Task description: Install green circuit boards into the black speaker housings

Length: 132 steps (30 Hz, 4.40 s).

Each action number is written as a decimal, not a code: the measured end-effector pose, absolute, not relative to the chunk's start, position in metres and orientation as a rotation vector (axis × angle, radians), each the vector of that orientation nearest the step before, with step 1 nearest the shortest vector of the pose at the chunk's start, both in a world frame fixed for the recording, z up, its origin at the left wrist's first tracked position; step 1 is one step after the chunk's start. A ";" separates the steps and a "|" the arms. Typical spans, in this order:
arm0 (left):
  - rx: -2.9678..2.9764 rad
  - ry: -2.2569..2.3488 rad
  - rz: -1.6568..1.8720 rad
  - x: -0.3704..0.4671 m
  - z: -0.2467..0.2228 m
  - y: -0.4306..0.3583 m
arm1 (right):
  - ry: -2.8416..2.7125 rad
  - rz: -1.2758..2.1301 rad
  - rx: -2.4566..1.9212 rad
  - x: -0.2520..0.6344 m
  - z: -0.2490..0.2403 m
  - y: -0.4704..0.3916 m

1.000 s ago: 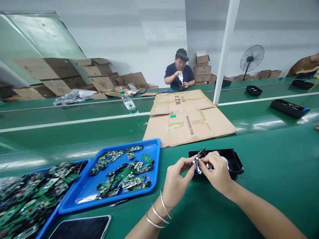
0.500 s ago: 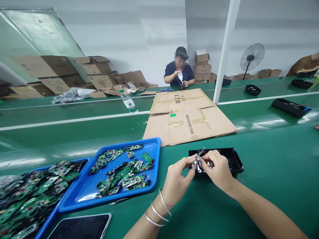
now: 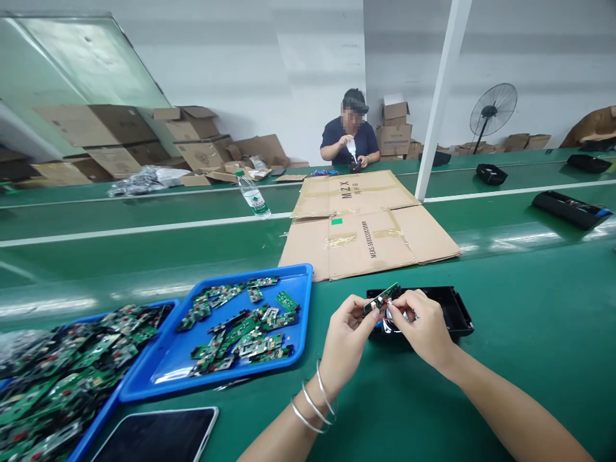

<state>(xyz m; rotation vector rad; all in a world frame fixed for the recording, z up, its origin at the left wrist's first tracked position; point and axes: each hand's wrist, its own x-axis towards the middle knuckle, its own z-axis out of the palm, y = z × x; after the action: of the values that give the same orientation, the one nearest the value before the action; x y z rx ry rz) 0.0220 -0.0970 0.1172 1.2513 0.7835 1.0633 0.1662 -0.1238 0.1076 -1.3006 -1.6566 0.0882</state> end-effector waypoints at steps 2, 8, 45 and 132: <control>1.302 0.818 1.082 0.023 0.117 -0.097 | -1.662 0.084 -1.299 0.167 0.108 -0.123; 1.476 0.854 1.097 0.020 0.113 -0.100 | -1.664 0.069 -1.290 0.166 0.109 -0.123; 2.229 0.754 1.101 0.014 0.117 -0.100 | -1.660 -0.096 -1.156 0.173 0.101 -0.116; 1.872 1.074 0.800 -0.023 0.151 -0.082 | -2.207 0.377 -1.520 0.258 0.133 -0.132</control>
<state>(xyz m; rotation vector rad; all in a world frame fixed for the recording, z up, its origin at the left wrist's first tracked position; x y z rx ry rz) -0.0228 -0.0818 0.1509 1.8718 1.0741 0.8001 0.2580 -0.1323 0.1326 -1.5197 -2.2068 0.3766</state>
